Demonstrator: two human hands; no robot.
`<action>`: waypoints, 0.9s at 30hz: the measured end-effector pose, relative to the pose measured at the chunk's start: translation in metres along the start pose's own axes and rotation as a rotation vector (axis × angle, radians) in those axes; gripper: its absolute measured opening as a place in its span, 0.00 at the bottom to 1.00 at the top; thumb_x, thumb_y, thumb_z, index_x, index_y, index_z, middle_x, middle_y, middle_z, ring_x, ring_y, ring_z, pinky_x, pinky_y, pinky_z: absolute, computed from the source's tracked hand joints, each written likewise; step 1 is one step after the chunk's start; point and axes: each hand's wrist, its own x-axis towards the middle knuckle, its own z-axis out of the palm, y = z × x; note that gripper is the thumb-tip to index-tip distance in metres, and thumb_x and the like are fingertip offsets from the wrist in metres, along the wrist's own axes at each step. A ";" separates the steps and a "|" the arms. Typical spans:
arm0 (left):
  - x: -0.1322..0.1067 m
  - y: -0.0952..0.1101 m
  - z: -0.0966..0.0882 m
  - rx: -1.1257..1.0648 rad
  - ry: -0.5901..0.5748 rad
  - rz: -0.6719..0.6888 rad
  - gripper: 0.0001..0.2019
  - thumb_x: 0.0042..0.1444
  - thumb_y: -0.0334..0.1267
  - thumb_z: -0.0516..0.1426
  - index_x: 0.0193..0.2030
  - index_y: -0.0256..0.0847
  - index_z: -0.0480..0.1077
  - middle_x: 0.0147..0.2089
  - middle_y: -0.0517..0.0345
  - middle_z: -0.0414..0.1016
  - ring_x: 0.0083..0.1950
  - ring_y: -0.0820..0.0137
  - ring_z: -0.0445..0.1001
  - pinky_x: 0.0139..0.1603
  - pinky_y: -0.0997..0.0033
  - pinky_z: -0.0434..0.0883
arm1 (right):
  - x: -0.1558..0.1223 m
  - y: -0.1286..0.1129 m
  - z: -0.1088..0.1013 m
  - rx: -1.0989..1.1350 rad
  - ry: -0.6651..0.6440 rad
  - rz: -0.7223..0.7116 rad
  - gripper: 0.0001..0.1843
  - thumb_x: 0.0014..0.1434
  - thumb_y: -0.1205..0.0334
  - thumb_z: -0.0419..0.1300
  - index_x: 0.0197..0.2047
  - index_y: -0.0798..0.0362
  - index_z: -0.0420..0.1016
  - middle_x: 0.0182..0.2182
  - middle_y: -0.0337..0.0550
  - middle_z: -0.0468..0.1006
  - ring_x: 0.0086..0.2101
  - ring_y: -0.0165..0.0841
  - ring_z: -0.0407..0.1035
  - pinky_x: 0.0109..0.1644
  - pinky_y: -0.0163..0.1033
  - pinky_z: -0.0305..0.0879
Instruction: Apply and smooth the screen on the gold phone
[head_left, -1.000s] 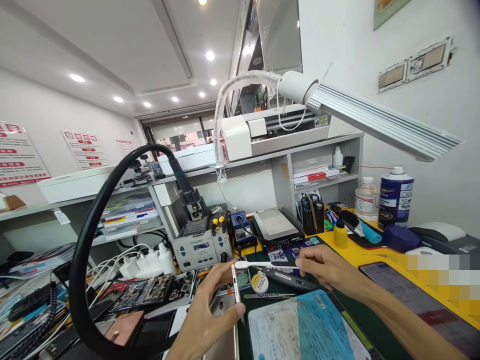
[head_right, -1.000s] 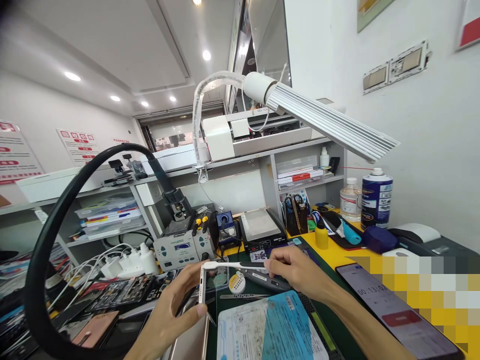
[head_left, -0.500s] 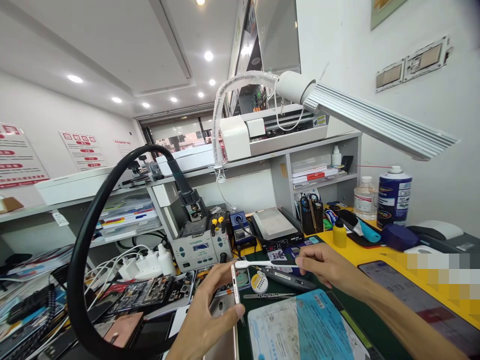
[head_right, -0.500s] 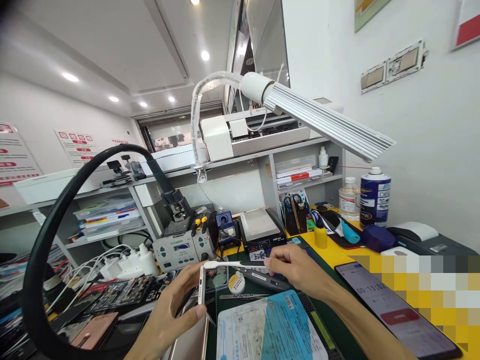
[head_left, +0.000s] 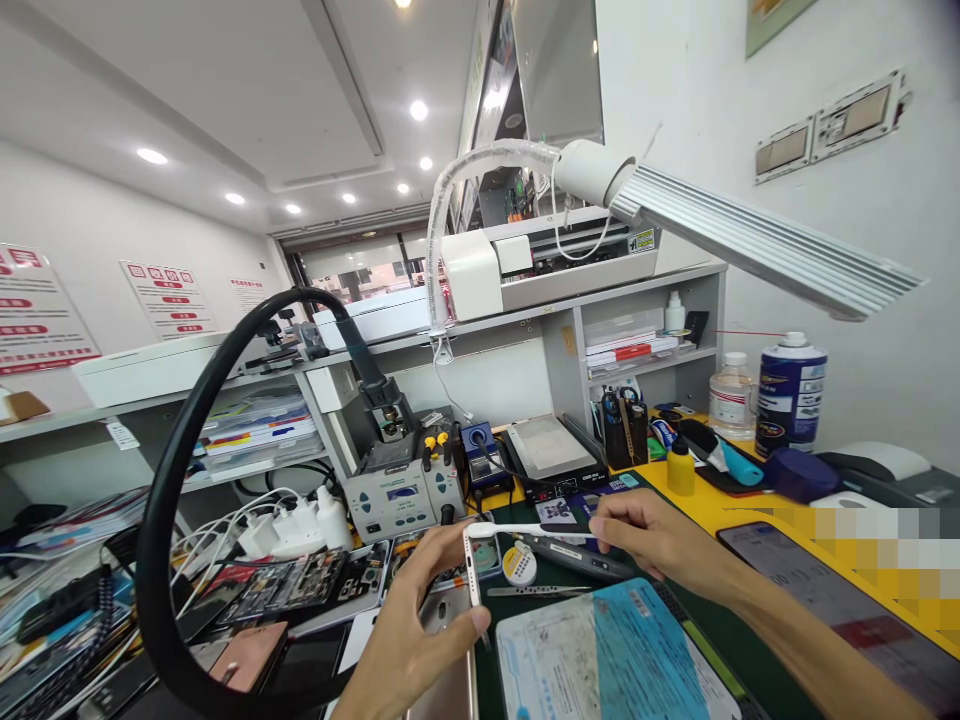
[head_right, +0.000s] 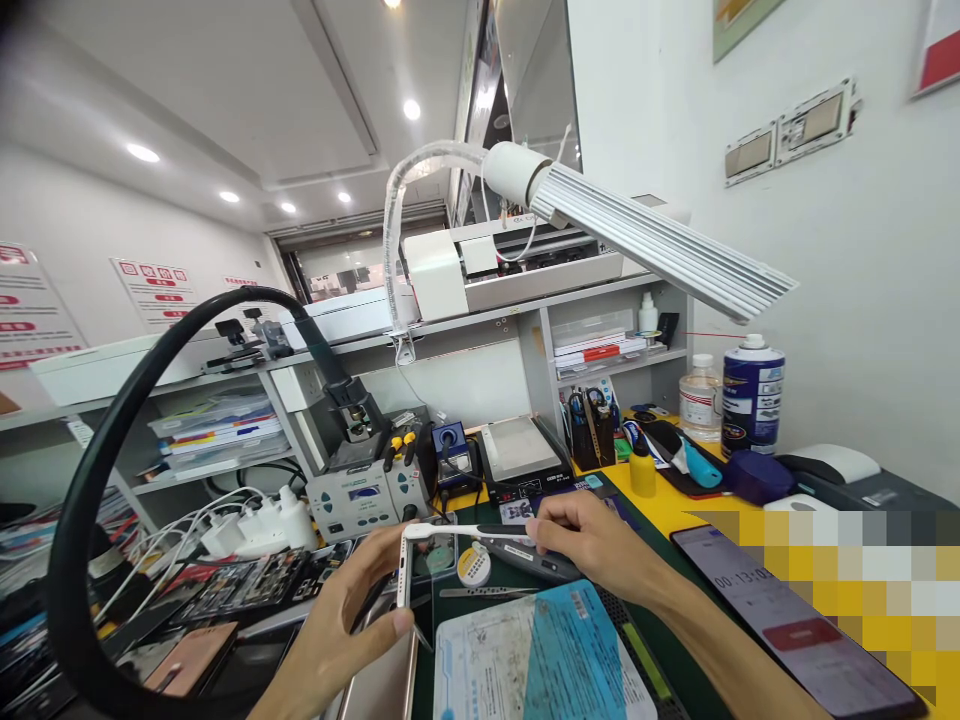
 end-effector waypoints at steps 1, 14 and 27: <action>0.000 -0.001 0.000 0.004 0.003 -0.004 0.36 0.57 0.54 0.62 0.69 0.49 0.59 0.75 0.49 0.52 0.72 0.50 0.59 0.69 0.54 0.60 | 0.000 -0.001 0.000 -0.002 0.000 0.001 0.25 0.62 0.41 0.60 0.26 0.53 0.69 0.12 0.29 0.55 0.14 0.24 0.51 0.20 0.34 0.43; 0.000 -0.005 -0.003 0.019 -0.001 -0.006 0.34 0.58 0.54 0.61 0.69 0.51 0.59 0.75 0.50 0.54 0.72 0.49 0.58 0.71 0.53 0.58 | -0.001 -0.008 0.000 -0.026 0.007 0.002 0.24 0.61 0.42 0.60 0.25 0.53 0.69 0.13 0.28 0.54 0.15 0.24 0.49 0.21 0.34 0.41; 0.001 -0.011 -0.005 0.046 0.016 -0.025 0.36 0.58 0.55 0.61 0.69 0.47 0.57 0.76 0.46 0.50 0.73 0.48 0.57 0.70 0.51 0.59 | 0.002 -0.003 0.001 -0.068 -0.013 -0.057 0.23 0.62 0.45 0.60 0.25 0.55 0.69 0.20 0.31 0.54 0.22 0.26 0.47 0.28 0.37 0.40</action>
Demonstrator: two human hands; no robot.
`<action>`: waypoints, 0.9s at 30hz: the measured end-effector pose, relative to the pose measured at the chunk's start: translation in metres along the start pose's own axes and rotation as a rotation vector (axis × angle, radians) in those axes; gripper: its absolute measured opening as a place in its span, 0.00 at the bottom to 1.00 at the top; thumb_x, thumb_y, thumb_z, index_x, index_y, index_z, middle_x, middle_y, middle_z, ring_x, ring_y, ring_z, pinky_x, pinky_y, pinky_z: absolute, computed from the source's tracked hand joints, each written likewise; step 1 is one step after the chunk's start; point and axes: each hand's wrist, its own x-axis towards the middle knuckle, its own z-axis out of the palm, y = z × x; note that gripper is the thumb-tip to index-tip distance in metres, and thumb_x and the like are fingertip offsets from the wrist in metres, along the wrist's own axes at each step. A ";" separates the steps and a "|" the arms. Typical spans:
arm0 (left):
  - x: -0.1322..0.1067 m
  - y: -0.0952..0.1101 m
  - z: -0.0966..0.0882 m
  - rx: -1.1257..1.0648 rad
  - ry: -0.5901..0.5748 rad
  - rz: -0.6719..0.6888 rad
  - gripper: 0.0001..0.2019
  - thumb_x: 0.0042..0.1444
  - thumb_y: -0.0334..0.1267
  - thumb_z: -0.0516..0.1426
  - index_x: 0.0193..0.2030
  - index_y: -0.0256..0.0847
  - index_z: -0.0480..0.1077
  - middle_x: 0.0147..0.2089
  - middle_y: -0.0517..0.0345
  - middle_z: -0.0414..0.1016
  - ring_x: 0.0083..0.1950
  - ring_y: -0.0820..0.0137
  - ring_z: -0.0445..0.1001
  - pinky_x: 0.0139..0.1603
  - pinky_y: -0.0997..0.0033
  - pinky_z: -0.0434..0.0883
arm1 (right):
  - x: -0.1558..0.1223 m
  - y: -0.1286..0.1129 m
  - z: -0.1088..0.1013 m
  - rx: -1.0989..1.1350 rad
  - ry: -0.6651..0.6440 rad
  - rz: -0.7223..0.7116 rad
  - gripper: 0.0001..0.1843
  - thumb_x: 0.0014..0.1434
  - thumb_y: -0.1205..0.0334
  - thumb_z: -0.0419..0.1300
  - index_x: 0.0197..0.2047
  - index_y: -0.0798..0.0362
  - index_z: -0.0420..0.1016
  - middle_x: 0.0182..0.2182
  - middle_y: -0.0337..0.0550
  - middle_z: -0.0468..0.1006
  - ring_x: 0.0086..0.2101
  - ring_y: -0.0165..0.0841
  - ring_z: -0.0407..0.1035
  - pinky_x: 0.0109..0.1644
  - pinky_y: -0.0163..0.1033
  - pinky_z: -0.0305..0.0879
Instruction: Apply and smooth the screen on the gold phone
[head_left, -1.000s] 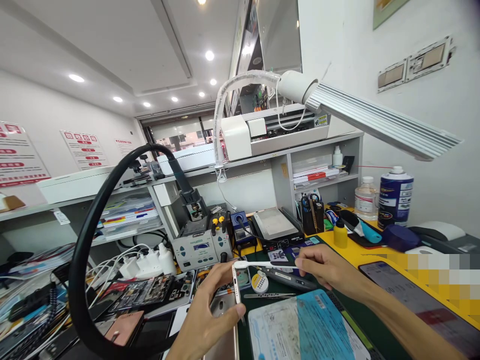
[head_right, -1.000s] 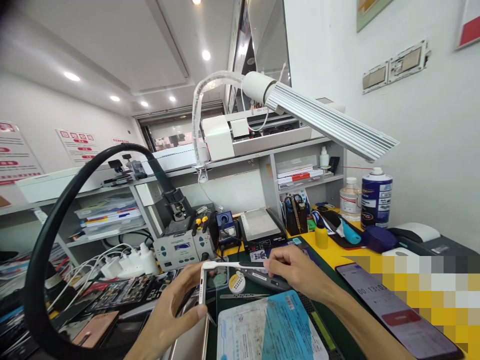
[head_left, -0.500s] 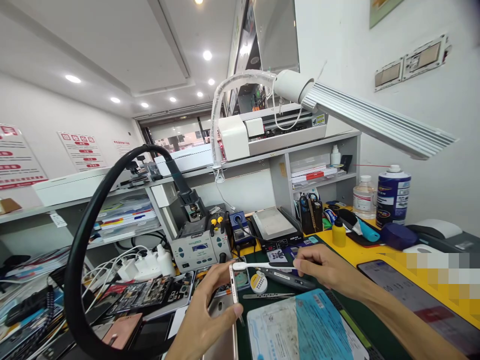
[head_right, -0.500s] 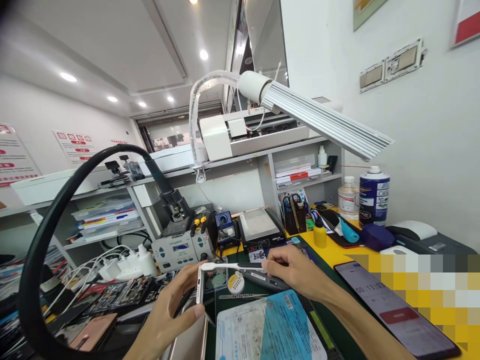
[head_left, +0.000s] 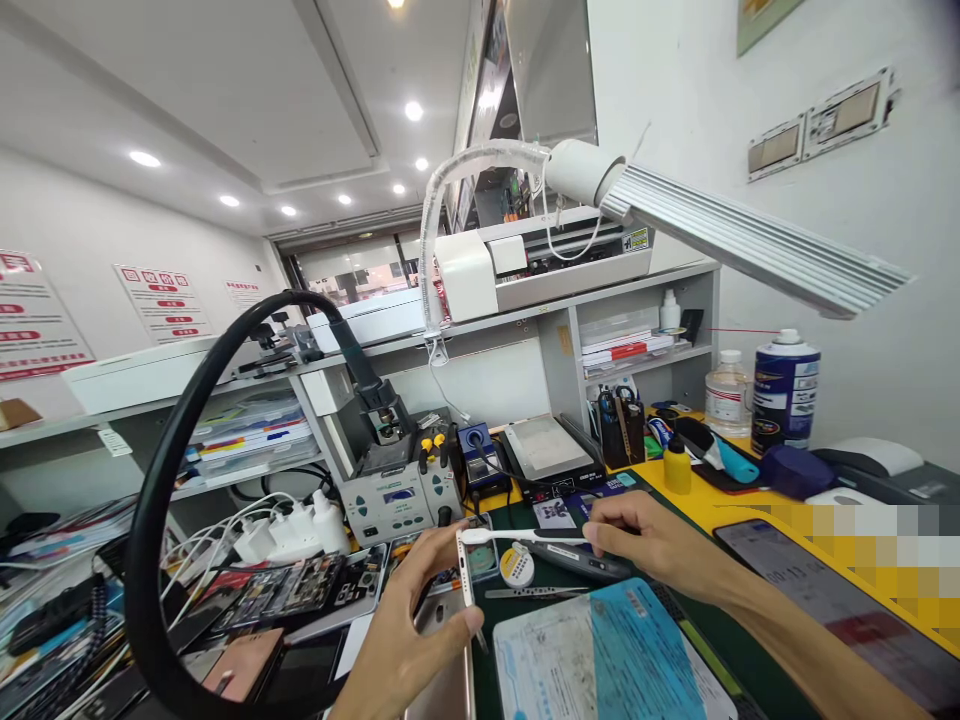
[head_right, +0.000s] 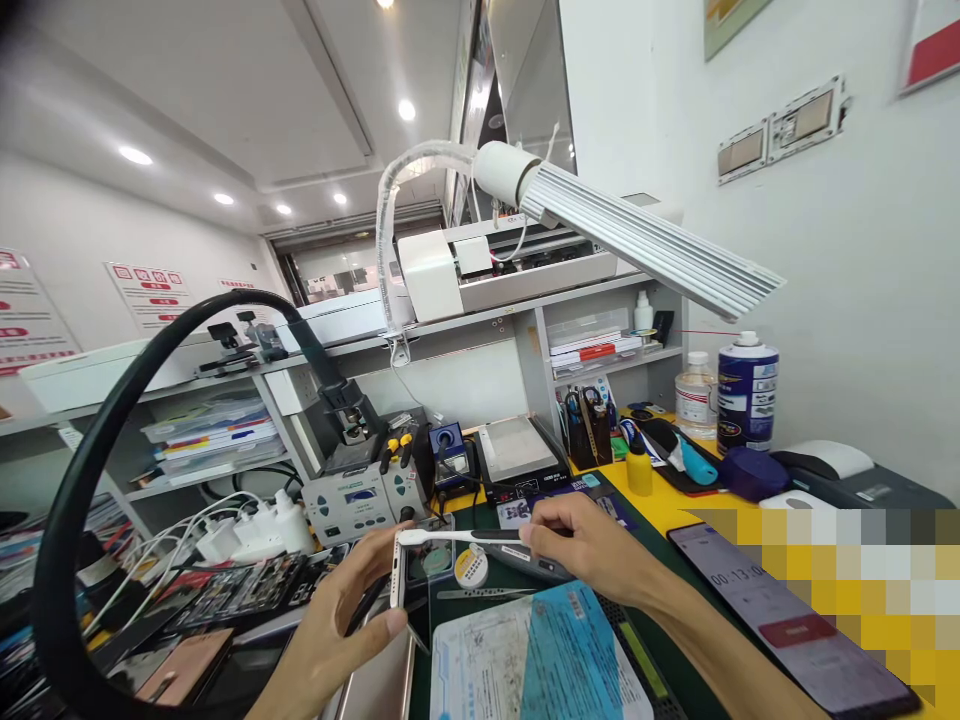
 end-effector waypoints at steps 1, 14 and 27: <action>0.000 0.000 0.000 0.003 0.000 -0.002 0.36 0.58 0.55 0.61 0.69 0.47 0.57 0.76 0.46 0.49 0.73 0.48 0.56 0.71 0.51 0.58 | 0.000 0.000 0.000 -0.001 0.002 0.000 0.23 0.62 0.44 0.60 0.25 0.55 0.69 0.20 0.31 0.54 0.23 0.26 0.48 0.28 0.37 0.41; -0.001 0.001 0.002 -0.026 0.001 -0.003 0.35 0.57 0.55 0.62 0.68 0.49 0.59 0.75 0.48 0.52 0.71 0.48 0.60 0.69 0.53 0.61 | -0.001 0.001 -0.004 -0.006 0.021 0.001 0.24 0.62 0.44 0.59 0.26 0.55 0.70 0.21 0.32 0.56 0.24 0.27 0.50 0.29 0.37 0.43; -0.001 0.005 0.002 -0.015 0.011 -0.050 0.36 0.56 0.57 0.61 0.68 0.50 0.59 0.76 0.48 0.50 0.73 0.50 0.57 0.70 0.52 0.58 | -0.006 -0.009 -0.005 0.019 -0.011 -0.007 0.23 0.62 0.45 0.60 0.25 0.55 0.68 0.20 0.31 0.56 0.23 0.26 0.49 0.29 0.37 0.43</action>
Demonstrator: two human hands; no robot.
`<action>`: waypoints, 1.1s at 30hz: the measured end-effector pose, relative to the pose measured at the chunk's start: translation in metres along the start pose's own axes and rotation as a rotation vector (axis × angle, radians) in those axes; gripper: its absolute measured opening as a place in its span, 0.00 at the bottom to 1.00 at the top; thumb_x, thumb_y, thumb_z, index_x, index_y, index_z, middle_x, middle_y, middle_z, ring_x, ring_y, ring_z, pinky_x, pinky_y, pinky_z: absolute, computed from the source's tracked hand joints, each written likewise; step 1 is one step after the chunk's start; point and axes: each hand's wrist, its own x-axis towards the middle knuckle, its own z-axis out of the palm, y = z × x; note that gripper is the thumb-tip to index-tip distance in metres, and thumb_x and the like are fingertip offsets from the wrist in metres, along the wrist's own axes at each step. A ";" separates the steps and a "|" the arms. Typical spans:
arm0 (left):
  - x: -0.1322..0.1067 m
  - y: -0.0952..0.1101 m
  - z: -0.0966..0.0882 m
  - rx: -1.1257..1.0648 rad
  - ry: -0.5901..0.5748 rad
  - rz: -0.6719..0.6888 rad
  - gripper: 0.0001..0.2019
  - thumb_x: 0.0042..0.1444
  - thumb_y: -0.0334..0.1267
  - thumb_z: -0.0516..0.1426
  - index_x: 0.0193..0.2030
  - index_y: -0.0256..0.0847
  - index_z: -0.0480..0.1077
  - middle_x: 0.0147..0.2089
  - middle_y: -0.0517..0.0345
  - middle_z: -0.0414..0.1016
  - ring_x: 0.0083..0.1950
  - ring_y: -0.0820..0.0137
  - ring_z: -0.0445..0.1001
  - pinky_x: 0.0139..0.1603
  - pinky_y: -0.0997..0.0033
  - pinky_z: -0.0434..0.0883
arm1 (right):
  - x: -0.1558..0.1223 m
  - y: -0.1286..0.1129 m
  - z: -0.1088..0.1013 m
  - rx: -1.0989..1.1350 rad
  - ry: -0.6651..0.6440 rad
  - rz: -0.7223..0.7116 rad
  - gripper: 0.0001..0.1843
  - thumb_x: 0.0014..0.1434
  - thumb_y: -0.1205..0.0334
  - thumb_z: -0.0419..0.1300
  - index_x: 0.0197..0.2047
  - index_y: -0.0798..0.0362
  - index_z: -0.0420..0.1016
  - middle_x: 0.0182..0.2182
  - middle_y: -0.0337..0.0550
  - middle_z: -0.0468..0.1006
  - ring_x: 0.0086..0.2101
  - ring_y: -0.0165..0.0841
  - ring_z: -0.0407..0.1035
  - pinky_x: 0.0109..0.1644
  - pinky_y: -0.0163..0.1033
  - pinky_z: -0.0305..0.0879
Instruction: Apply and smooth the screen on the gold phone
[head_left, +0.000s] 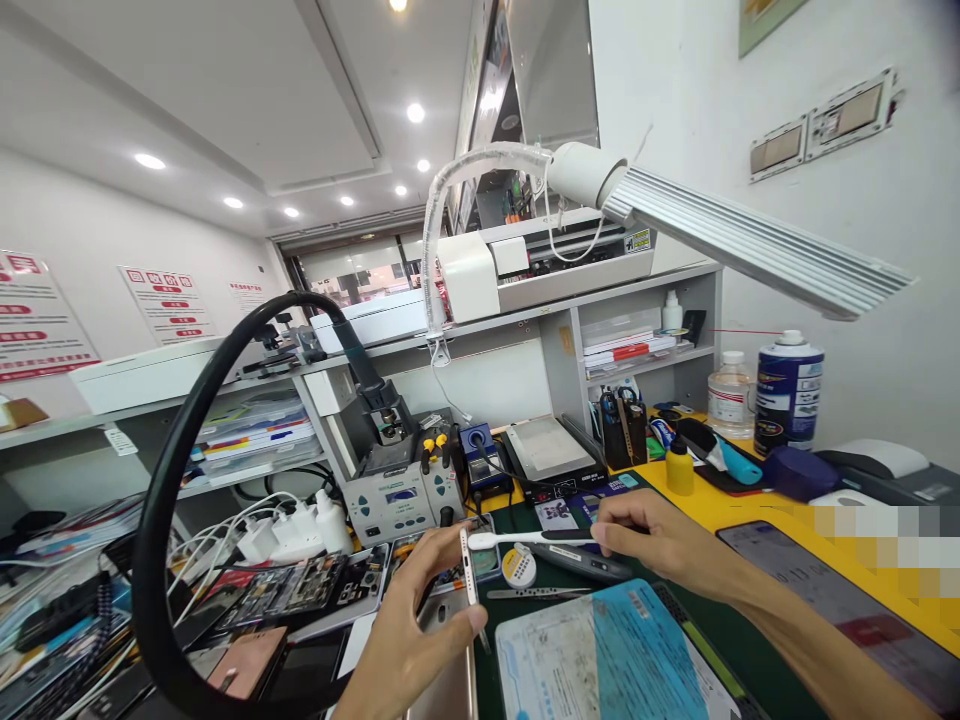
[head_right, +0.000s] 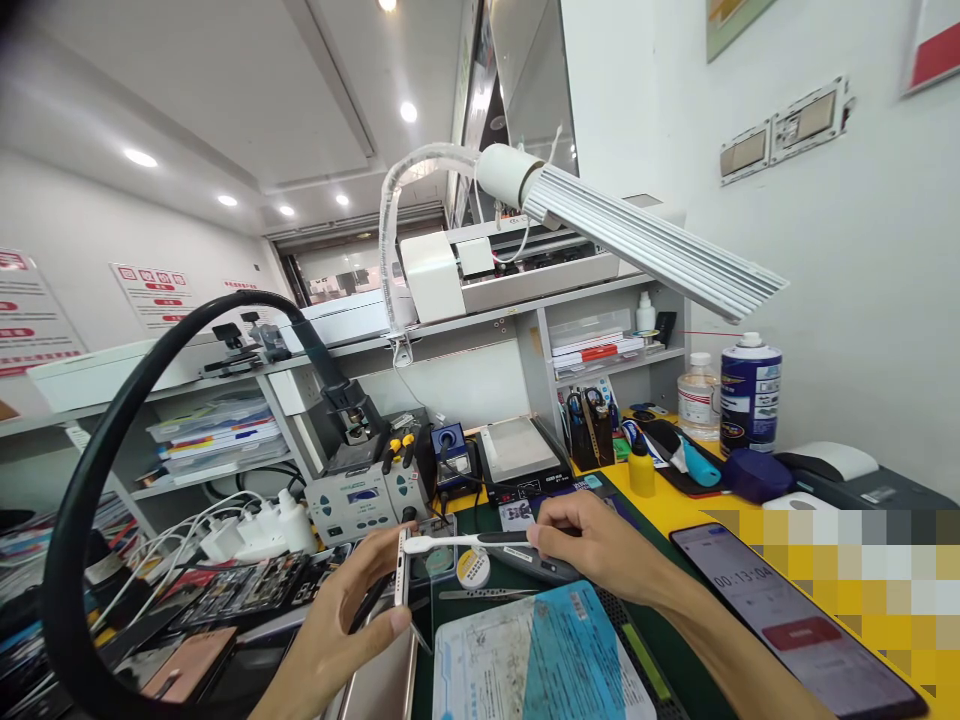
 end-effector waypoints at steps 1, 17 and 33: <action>0.000 0.000 0.000 0.001 0.001 -0.012 0.36 0.56 0.58 0.61 0.68 0.50 0.58 0.76 0.48 0.50 0.73 0.50 0.57 0.70 0.52 0.58 | -0.001 -0.001 0.000 0.006 -0.009 0.001 0.23 0.62 0.46 0.60 0.25 0.54 0.68 0.20 0.31 0.56 0.22 0.26 0.49 0.28 0.36 0.42; 0.000 -0.004 -0.002 0.020 -0.002 0.036 0.36 0.57 0.55 0.62 0.70 0.47 0.58 0.76 0.45 0.51 0.72 0.46 0.57 0.70 0.49 0.58 | -0.002 0.008 -0.006 0.051 -0.100 0.016 0.23 0.61 0.44 0.62 0.25 0.55 0.68 0.20 0.32 0.58 0.19 0.24 0.51 0.22 0.33 0.42; -0.001 0.006 0.002 0.025 0.022 0.090 0.36 0.55 0.55 0.63 0.68 0.47 0.63 0.72 0.45 0.61 0.70 0.43 0.63 0.67 0.48 0.63 | 0.003 0.009 0.004 -0.091 0.109 0.020 0.21 0.65 0.46 0.59 0.29 0.54 0.69 0.26 0.34 0.60 0.28 0.29 0.53 0.32 0.37 0.46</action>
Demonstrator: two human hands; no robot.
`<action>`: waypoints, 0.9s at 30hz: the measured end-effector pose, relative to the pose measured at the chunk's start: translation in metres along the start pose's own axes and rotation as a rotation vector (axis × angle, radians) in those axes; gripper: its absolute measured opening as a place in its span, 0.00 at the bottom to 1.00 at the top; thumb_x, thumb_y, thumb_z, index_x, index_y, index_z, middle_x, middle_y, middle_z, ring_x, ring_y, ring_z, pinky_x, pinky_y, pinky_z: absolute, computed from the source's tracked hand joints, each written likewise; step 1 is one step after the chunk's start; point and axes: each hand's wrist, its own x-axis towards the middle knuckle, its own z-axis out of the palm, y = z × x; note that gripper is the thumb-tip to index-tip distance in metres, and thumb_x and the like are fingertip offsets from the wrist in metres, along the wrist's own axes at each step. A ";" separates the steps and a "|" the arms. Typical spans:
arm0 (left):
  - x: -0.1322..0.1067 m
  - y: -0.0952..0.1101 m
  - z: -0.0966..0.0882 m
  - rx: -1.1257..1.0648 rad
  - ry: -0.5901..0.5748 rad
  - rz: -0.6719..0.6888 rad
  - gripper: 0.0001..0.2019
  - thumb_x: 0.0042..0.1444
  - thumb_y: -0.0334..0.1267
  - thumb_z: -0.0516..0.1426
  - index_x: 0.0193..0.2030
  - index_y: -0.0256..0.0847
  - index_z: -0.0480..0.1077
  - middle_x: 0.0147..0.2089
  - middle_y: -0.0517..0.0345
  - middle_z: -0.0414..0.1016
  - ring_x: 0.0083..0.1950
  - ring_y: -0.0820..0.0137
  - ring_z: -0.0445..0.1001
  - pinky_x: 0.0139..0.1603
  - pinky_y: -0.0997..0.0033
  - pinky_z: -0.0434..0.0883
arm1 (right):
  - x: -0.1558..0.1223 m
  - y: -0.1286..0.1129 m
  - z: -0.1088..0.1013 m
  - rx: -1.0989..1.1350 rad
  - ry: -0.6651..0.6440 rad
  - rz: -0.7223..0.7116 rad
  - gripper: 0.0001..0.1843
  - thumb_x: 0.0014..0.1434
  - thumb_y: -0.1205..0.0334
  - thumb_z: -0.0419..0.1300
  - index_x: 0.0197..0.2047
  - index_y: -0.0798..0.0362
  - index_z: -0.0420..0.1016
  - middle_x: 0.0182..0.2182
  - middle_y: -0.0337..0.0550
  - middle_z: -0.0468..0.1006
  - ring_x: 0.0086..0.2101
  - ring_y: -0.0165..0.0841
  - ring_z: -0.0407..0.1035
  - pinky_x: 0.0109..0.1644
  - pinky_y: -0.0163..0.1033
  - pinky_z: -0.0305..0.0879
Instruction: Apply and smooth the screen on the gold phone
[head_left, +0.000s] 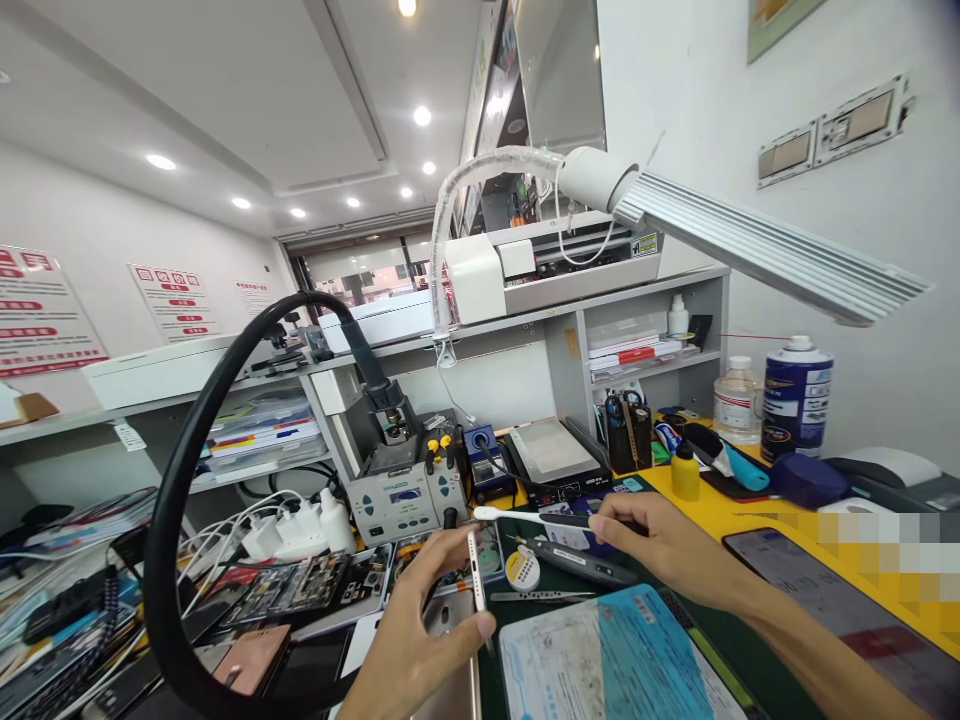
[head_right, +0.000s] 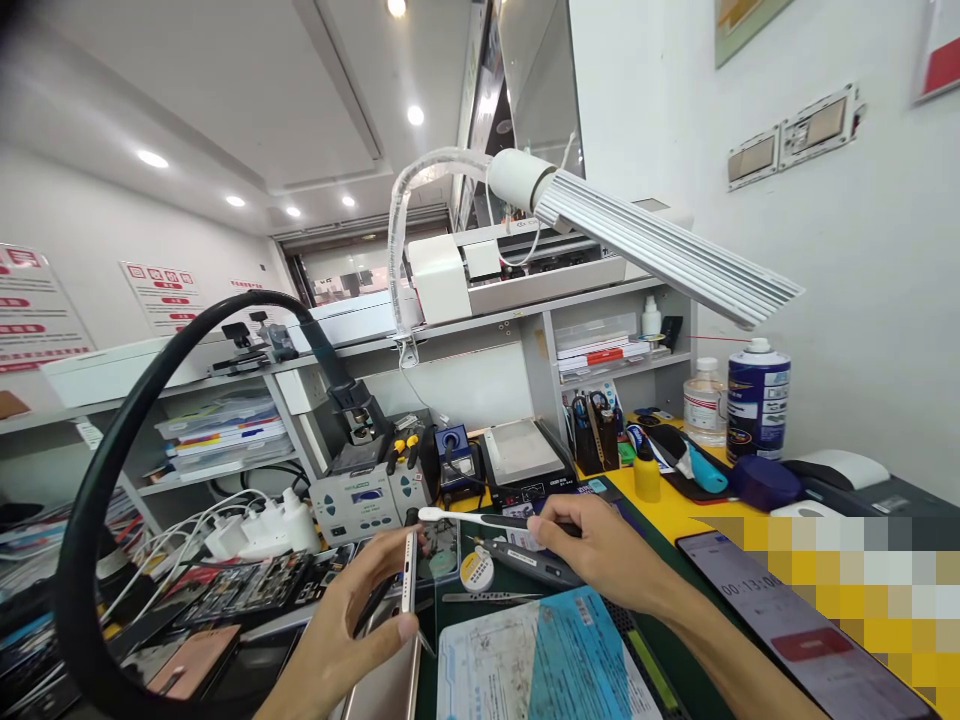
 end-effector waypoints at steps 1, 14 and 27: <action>0.000 0.000 0.000 0.001 0.001 0.006 0.36 0.55 0.55 0.63 0.68 0.47 0.63 0.71 0.45 0.62 0.70 0.43 0.62 0.68 0.49 0.63 | 0.000 0.000 0.001 -0.001 0.010 0.000 0.21 0.65 0.46 0.59 0.29 0.54 0.68 0.26 0.35 0.61 0.28 0.30 0.54 0.32 0.37 0.46; 0.001 -0.001 0.000 -0.009 -0.022 0.034 0.32 0.55 0.52 0.63 0.66 0.49 0.64 0.71 0.49 0.61 0.70 0.49 0.61 0.71 0.50 0.57 | -0.006 -0.005 -0.002 0.124 -0.174 -0.006 0.26 0.60 0.39 0.61 0.26 0.54 0.70 0.18 0.31 0.57 0.18 0.24 0.49 0.21 0.34 0.43; -0.001 -0.003 0.000 -0.011 -0.039 0.012 0.33 0.56 0.54 0.62 0.67 0.50 0.62 0.73 0.49 0.56 0.72 0.48 0.58 0.71 0.51 0.57 | -0.003 -0.006 0.004 0.094 -0.090 -0.013 0.25 0.63 0.40 0.58 0.27 0.53 0.70 0.18 0.32 0.56 0.21 0.27 0.50 0.26 0.36 0.45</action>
